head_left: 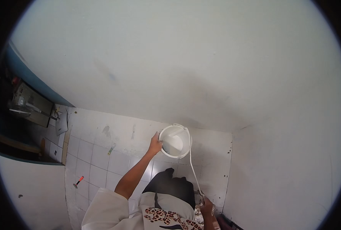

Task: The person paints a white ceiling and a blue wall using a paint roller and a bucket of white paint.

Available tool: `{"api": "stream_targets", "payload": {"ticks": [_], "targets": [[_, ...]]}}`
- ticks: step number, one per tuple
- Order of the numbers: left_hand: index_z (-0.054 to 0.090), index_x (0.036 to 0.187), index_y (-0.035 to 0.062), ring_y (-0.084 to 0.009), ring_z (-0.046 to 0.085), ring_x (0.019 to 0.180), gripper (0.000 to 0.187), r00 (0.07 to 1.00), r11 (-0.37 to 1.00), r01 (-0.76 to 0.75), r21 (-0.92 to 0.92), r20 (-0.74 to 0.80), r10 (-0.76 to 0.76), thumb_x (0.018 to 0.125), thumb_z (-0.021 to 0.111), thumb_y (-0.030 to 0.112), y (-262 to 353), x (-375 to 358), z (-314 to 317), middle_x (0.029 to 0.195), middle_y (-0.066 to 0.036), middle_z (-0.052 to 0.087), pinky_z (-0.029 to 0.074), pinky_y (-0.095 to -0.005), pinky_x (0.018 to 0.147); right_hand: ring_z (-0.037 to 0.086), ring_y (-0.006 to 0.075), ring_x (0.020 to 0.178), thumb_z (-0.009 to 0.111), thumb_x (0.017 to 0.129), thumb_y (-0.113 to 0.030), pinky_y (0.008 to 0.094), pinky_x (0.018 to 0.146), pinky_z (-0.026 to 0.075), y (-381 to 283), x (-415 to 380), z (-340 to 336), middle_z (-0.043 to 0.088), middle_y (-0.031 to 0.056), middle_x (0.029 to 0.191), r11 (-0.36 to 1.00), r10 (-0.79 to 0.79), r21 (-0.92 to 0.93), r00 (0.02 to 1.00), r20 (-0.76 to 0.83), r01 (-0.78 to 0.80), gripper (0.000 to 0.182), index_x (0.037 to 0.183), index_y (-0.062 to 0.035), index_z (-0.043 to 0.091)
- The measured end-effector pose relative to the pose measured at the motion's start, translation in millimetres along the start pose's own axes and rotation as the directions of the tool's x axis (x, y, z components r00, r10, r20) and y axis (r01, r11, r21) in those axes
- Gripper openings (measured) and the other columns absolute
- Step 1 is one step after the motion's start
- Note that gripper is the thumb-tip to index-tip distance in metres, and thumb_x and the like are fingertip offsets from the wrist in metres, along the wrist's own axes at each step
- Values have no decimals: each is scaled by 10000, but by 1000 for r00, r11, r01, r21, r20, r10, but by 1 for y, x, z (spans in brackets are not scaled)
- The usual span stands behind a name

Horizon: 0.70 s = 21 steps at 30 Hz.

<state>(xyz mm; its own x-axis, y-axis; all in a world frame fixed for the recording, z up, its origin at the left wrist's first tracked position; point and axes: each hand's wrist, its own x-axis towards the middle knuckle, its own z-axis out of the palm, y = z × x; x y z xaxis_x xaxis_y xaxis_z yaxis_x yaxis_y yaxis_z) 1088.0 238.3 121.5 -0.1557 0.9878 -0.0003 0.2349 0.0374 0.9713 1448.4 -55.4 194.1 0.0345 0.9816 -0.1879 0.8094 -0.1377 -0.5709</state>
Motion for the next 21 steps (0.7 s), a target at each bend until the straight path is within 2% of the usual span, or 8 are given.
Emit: {"api": "stream_targets", "payload": {"ticks": [3, 7, 9, 12, 16, 19, 21], "targets": [[464, 1199, -33, -385, 591, 1043, 480, 1000, 1000, -2, -6, 8, 2, 726, 513, -101, -1, 1, -1, 1068, -262, 605, 464, -392, 882, 617, 385, 713, 554, 664, 42, 411, 600, 478, 9, 6, 6, 614, 202, 789, 1000, 11, 2, 1000, 29, -11, 362, 1014, -13, 624], [476, 1161, -36, -390, 600, 1025, 440, 1000, 999, 0, 49, 10, 0, 727, 518, -98, 4, 7, -3, 1044, -257, 617, 473, -399, 861, 633, 381, 750, 582, 737, 11, 405, 618, 488, 11, 10, 10, 633, 207, 842, 997, -13, 72, 1000, -22, 15, 334, 1066, -26, 626], [477, 1153, -36, -391, 604, 1016, 431, 999, 997, -28, 70, 21, 27, 728, 522, -96, 9, 10, -4, 1035, -255, 620, 477, -401, 853, 639, 377, 768, 589, 799, -26, 404, 630, 494, 10, 13, 12, 639, 209, 863, 992, -95, 75, 993, -72, 100, 297, 1093, -33, 624], [475, 1151, -35, -388, 604, 1017, 429, 999, 995, -39, 88, 29, 36, 729, 526, -95, 14, 16, -6, 1034, -253, 621, 477, -401, 852, 641, 371, 771, 583, 800, -19, 401, 634, 497, 6, 13, 17, 638, 216, 863, 994, -23, 109, 998, -61, 29, 296, 1093, -30, 623], [474, 1161, -28, -375, 594, 1047, 445, 1000, 999, 3, 54, -6, -3, 725, 525, -103, 13, 26, 5, 1054, -250, 616, 467, -395, 871, 639, 366, 750, 578, 796, -13, 399, 628, 497, 13, 21, 23, 634, 216, 849, 990, -59, 121, 994, -89, 70, 298, 1090, -27, 625], [473, 1164, -30, -364, 590, 1061, 452, 1000, 998, -20, 52, 8, 20, 722, 527, -110, 23, 32, 10, 1066, -247, 613, 461, -387, 885, 624, 366, 696, 576, 790, -14, 402, 598, 485, 21, 18, 28, 622, 207, 803, 991, -98, 77, 981, -169, 112, 269, 1053, -17, 630], [476, 1161, -31, -362, 592, 1058, 448, 1000, 999, -5, 46, 11, 5, 723, 527, -112, 27, 33, 14, 1063, -244, 615, 462, -384, 886, 607, 369, 657, 573, 786, -23, 408, 573, 472, 23, 10, 26, 602, 198, 750, 1000, -3, -9, 999, -37, 2, 196, 973, -2, 629]]}}
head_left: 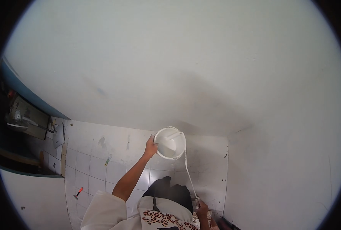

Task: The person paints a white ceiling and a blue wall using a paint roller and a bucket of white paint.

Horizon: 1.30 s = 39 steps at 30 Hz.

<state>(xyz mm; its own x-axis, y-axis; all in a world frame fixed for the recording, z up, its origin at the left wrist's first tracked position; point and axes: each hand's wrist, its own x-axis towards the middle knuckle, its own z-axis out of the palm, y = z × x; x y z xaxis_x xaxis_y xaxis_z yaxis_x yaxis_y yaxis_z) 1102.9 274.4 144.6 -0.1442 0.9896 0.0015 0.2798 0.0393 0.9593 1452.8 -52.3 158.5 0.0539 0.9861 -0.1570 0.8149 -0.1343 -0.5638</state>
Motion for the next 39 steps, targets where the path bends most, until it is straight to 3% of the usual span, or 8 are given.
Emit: {"api": "stream_targets", "payload": {"ticks": [8, 11, 13, 22, 23, 26, 29, 39], "targets": [[473, 1175, -31, -348, 599, 1049, 464, 1000, 997, 29, -69, -1, -29, 723, 512, -127, -6, -1, 2, 1062, -235, 616, 464, -382, 890, 607, 377, 675, 541, 785, -29, 409, 564, 468, -13, -35, -16, 590, 203, 731, 999, -32, -11, 995, -92, 31, 143, 902, 3, 617], [467, 1177, -34, -348, 600, 1044, 464, 996, 995, 61, -78, -58, -65, 725, 502, -131, -12, -12, 13, 1073, -232, 613, 463, -384, 890, 611, 377, 682, 552, 781, -34, 411, 565, 471, -3, -52, -30, 593, 206, 742, 933, 246, 271, 969, 3, -238, 199, 960, 1, 633], [463, 1178, -32, -355, 598, 1044, 463, 988, 990, 61, -124, -132, -78, 728, 490, -135, -16, -9, 26, 1082, -234, 608, 463, -384, 894, 606, 347, 641, 553, 787, -18, 394, 556, 463, -30, -29, -52, 595, 203, 742, 1000, 14, 26, 997, -81, -12, 253, 1024, -6, 641], [415, 1241, -36, -354, 591, 1059, 528, 958, 990, 90, -111, -261, -116, 725, 435, -145, -45, -19, 87, 1091, -252, 596, 452, -383, 911, 563, 158, 569, 604, 766, 3, 289, 538, 432, -88, 46, -126, 599, 150, 673, 976, 160, 142, 985, 64, -167, 305, 1069, -3, 644], [415, 1241, -36, -354, 591, 1059, 528, 958, 989, 99, -111, -258, -125, 725, 435, -145, -46, -21, 91, 1091, -252, 596, 452, -383, 911, 563, 158, 569, 604, 766, 3, 289, 538, 432, -26, 23, -107, 599, 150, 673, 975, 165, 139, 984, 70, -173, 305, 1069, -3, 644], [415, 1241, -36, -357, 584, 1071, 528, 942, 973, 183, -139, -259, -214, 725, 437, -149, -53, -24, 93, 1109, -252, 585, 444, -377, 921, 621, 356, 934, 571, 831, -199, 456, 866, 491, 126, -41, -57, 634, 224, 1046, 980, -47, -184, 989, 137, 72, 421, 1195, 13, 568], [408, 1249, -30, -357, 572, 1089, 536, 941, 984, 169, -63, -286, -180, 729, 430, -154, -63, -27, 96, 1134, -251, 570, 430, -368, 937, 477, 449, 1165, 572, 801, -200, 505, 1018, 352, 138, -41, -55, 560, 278, 1193, 980, 188, 11, 944, 272, -199, 452, 1195, 21, 566], [339, 1304, -31, -259, 478, 1182, 610, 886, 964, 217, -157, -384, -262, 720, 413, -189, -79, -47, 117, 1252, -194, 480, 331, -336, 1035, 544, 114, 624, 564, 894, -42, 259, 548, 435, 116, 5, -50, 561, 21, 760, 903, 136, 391, 982, 129, -176, 223, 1102, 16, 619]]}}
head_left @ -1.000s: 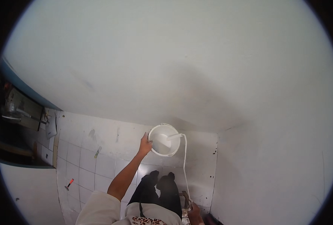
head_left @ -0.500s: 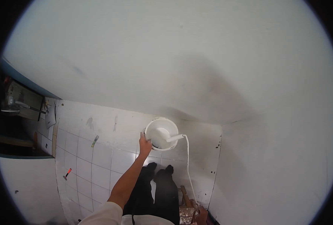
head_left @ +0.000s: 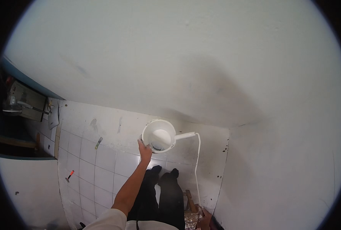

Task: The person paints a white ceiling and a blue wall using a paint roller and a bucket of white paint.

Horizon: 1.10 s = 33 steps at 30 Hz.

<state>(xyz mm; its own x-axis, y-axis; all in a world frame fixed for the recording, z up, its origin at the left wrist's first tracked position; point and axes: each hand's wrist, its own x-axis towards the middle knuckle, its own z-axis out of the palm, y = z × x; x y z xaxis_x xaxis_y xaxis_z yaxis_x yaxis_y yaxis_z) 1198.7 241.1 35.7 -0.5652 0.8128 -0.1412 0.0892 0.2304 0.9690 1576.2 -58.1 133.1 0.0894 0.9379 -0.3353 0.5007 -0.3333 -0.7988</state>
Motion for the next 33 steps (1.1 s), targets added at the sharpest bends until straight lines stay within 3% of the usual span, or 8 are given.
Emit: {"api": "stream_targets", "payload": {"ticks": [2, 4, 8, 11, 17, 22, 30, 33], "targets": [[319, 1316, -29, -255, 465, 1193, 624, 1000, 999, 4, -32, -17, -4, 721, 413, -190, -6, 2, 4, 1270, -193, 462, 320, -334, 1043, 538, 108, 605, 561, 898, -35, 244, 524, 428, -6, 10, 5, 569, 10, 775, 994, 21, 105, 1000, 5, -22, 249, 1137, 18, 608], [289, 1341, -23, -254, 449, 1204, 651, 998, 997, 46, -61, -41, -49, 724, 410, -193, -9, 2, 7, 1284, -186, 449, 304, -330, 1051, 530, 78, 593, 553, 918, -72, 209, 518, 420, -31, 28, 13, 579, 25, 737, 944, 203, 247, 975, 93, -220, 239, 1138, 6, 604], [288, 1345, -27, -248, 445, 1209, 645, 997, 995, 55, -79, -47, -59, 735, 411, -193, -9, 0, 7, 1295, -187, 442, 298, -330, 1053, 529, 81, 542, 535, 920, -92, 225, 466, 422, -39, 68, 38, 556, 28, 653, 915, 245, 290, 958, 151, -279, 195, 1060, 28, 600], [285, 1351, -32, -244, 444, 1212, 639, 998, 995, 57, -82, -13, -58, 746, 418, -189, 0, -5, 0, 1306, -185, 435, 297, -328, 1052, 520, 91, 505, 514, 946, -126, 232, 429, 413, -50, 104, 60, 533, 34, 631, 822, 296, 461, 943, 154, -333, 169, 1043, 8, 552], [295, 1346, -42, -238, 445, 1212, 622, 991, 986, 132, -99, 12, -131, 755, 425, -186, 8, -14, -10, 1299, -185, 447, 324, -326, 1034, 494, 84, 472, 481, 969, -207, 227, 410, 390, -74, 190, 66, 535, 46, 634, 913, 110, 393, 994, 23, -110, 199, 1051, -28, 512], [298, 1338, -52, -234, 464, 1191, 599, 986, 988, 156, 0, 66, -156, 768, 430, -180, 0, -16, -28, 1277, -186, 463, 337, -327, 1024, 489, 72, 475, 473, 974, -214, 210, 404, 367, -66, 251, 86, 534, 29, 632, 933, -15, 359, 998, -65, 38, 203, 1024, -29, 538], [311, 1334, -48, -223, 475, 1174, 569, 969, 985, 167, -40, 194, -156, 792, 451, -149, -19, -5, -58, 1267, -178, 471, 352, -334, 1018, 470, 68, 471, 445, 981, -204, 209, 411, 364, -14, 305, 139, 512, 10, 607, 908, -13, 410, 984, -176, 85, 207, 970, -21, 542], [312, 1334, -47, -216, 480, 1169, 560, 971, 991, 134, -9, 202, -130, 802, 456, -139, -35, -4, -60, 1263, -179, 475, 363, -332, 1010, 473, 73, 492, 448, 973, -194, 214, 431, 368, 5, 316, 157, 501, 9, 603, 924, -87, 340, 964, -252, 172, 202, 940, -18, 542]]}}
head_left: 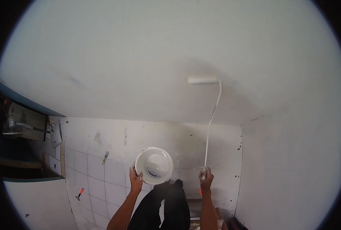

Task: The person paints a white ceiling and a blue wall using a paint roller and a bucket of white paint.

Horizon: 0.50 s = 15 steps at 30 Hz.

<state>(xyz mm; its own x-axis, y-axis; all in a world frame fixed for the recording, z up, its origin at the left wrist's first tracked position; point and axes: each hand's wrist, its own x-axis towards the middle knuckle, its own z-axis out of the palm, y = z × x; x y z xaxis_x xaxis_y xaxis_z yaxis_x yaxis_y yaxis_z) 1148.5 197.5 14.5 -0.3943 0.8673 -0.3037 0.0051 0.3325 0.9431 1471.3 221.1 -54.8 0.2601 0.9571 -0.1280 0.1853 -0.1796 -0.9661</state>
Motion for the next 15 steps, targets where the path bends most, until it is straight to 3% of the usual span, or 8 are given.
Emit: {"api": "stream_targets", "payload": {"ticks": [2, 6, 9, 12, 14, 15], "targets": [[312, 1336, -45, -213, 482, 1165, 557, 999, 999, 43, -1, 2, -43, 806, 459, -134, -15, -1, -6, 1260, -176, 478, 365, -332, 1008, 476, 77, 508, 446, 970, -184, 216, 445, 368, 9, -9, 6, 497, 12, 598, 995, 93, -28, 995, 21, -92, 199, 920, -18, 544], [302, 1350, -41, -206, 486, 1162, 559, 999, 999, 39, -30, -12, -40, 820, 461, -121, -34, -7, 0, 1257, -169, 482, 373, -330, 1003, 474, 73, 505, 445, 963, -172, 211, 444, 363, 33, -23, 12, 499, 15, 595, 992, 111, -55, 993, 36, -109, 187, 913, -21, 544], [308, 1352, -32, -212, 475, 1175, 562, 994, 990, 103, -94, -25, -105, 822, 458, -140, -52, -7, -3, 1274, -163, 471, 352, -326, 1013, 474, 70, 506, 456, 957, -164, 211, 444, 363, 61, -39, 23, 499, 17, 591, 970, 244, -25, 969, 25, -243, 175, 913, -20, 544], [312, 1349, -30, -212, 478, 1172, 559, 993, 991, 116, -61, 2, -116, 821, 459, -141, -61, -6, -1, 1275, -165, 472, 350, -327, 1015, 471, 68, 499, 463, 960, -168, 217, 437, 365, 86, -41, 31, 508, 21, 608, 964, 267, -2, 963, 17, -268, 175, 901, -21, 540], [314, 1345, -31, -212, 481, 1168, 559, 993, 992, 121, -31, 8, -121, 818, 461, -142, -76, -5, -4, 1268, -162, 478, 350, -327, 1017, 471, 73, 500, 470, 967, -200, 227, 430, 368, 101, -34, 37, 509, 23, 626, 988, 122, -89, 992, -15, -123, 203, 886, -25, 533], [314, 1343, -33, -213, 482, 1168, 555, 993, 993, 117, -32, 19, -117, 819, 460, -141, -82, -5, -6, 1263, -163, 480, 350, -328, 1017, 471, 73, 500, 470, 967, -200, 227, 430, 368, 99, -29, 40, 509, 23, 626, 989, 121, -90, 993, -19, -122, 203, 886, -25, 533]]}}
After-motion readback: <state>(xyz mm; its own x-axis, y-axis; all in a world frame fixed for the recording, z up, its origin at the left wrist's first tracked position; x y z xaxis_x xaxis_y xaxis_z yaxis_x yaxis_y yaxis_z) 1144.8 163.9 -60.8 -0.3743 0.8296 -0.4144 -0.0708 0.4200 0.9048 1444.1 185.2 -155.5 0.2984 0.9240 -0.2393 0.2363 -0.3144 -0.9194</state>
